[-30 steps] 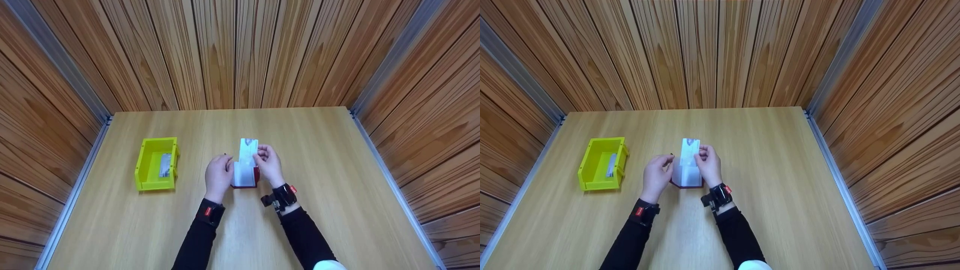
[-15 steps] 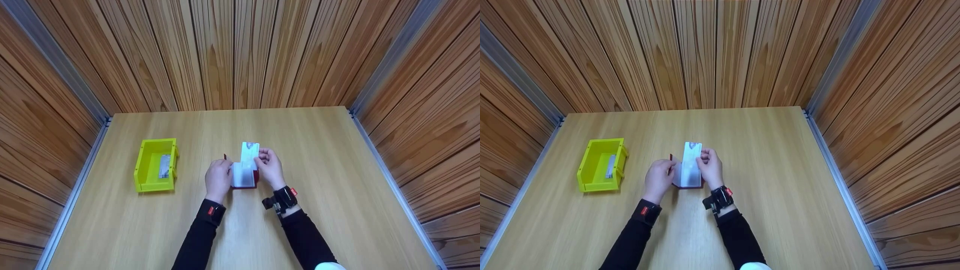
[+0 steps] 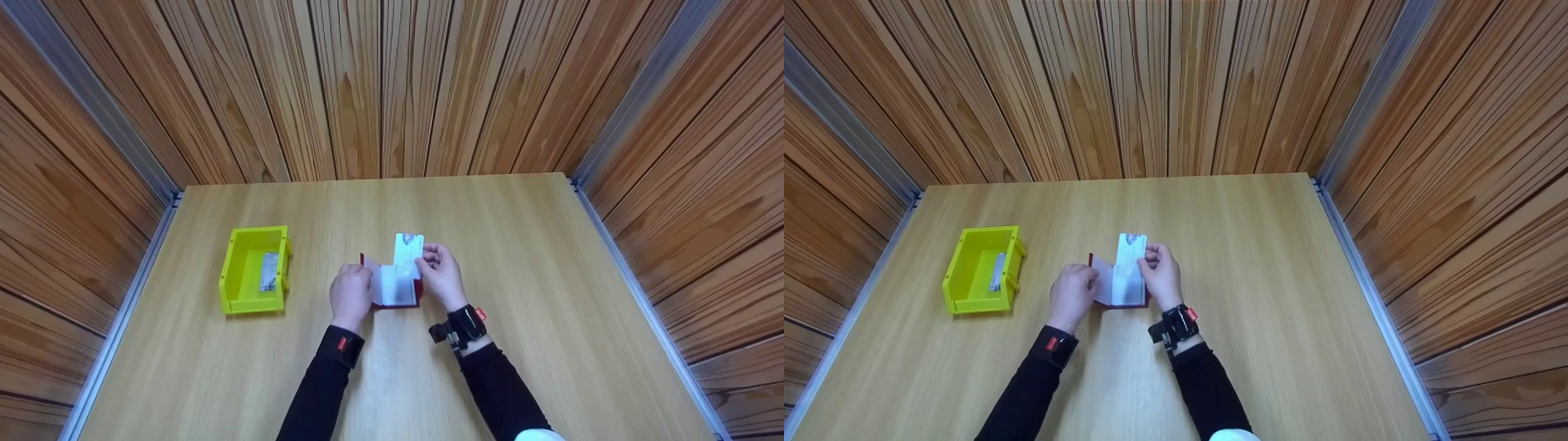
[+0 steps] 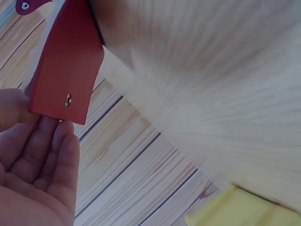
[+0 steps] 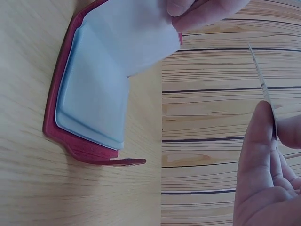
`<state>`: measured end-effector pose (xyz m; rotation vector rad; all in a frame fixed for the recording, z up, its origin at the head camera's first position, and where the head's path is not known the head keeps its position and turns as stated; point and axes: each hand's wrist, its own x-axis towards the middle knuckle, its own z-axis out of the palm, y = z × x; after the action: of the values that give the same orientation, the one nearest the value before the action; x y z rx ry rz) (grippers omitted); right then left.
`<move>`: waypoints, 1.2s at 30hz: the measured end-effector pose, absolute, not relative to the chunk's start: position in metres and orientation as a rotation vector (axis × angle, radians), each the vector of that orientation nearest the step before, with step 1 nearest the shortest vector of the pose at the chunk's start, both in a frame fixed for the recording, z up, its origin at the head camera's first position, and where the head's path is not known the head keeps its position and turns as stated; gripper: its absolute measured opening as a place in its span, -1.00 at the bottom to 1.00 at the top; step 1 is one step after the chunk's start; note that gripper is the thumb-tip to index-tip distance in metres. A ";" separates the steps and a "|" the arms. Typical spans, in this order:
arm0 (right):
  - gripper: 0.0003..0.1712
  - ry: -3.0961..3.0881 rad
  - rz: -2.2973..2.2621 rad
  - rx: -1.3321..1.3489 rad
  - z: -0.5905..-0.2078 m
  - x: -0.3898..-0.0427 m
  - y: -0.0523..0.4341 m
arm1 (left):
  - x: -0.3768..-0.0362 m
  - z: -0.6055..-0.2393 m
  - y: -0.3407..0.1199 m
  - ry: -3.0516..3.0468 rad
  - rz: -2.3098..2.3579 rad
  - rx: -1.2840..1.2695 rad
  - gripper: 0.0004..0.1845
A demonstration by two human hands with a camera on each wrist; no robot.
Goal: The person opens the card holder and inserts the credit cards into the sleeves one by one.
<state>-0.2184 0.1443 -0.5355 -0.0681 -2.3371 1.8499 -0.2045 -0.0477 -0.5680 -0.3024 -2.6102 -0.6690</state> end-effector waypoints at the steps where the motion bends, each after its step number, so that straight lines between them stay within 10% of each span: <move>1: -0.64 -2.336 1.854 -0.066 -0.536 -0.219 0.144 | -0.205 -0.569 -0.049 -2.615 -0.666 -0.299 -0.91; 36: -0.68 -2.525 1.793 0.018 -0.554 -0.216 0.124 | -0.204 -0.595 -0.076 -2.757 -0.682 -0.238 -0.82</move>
<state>-0.2161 0.1236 -0.5544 0.0177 -2.5250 1.7928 -0.2036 -0.0758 -0.5953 -0.2376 -2.7572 -0.6824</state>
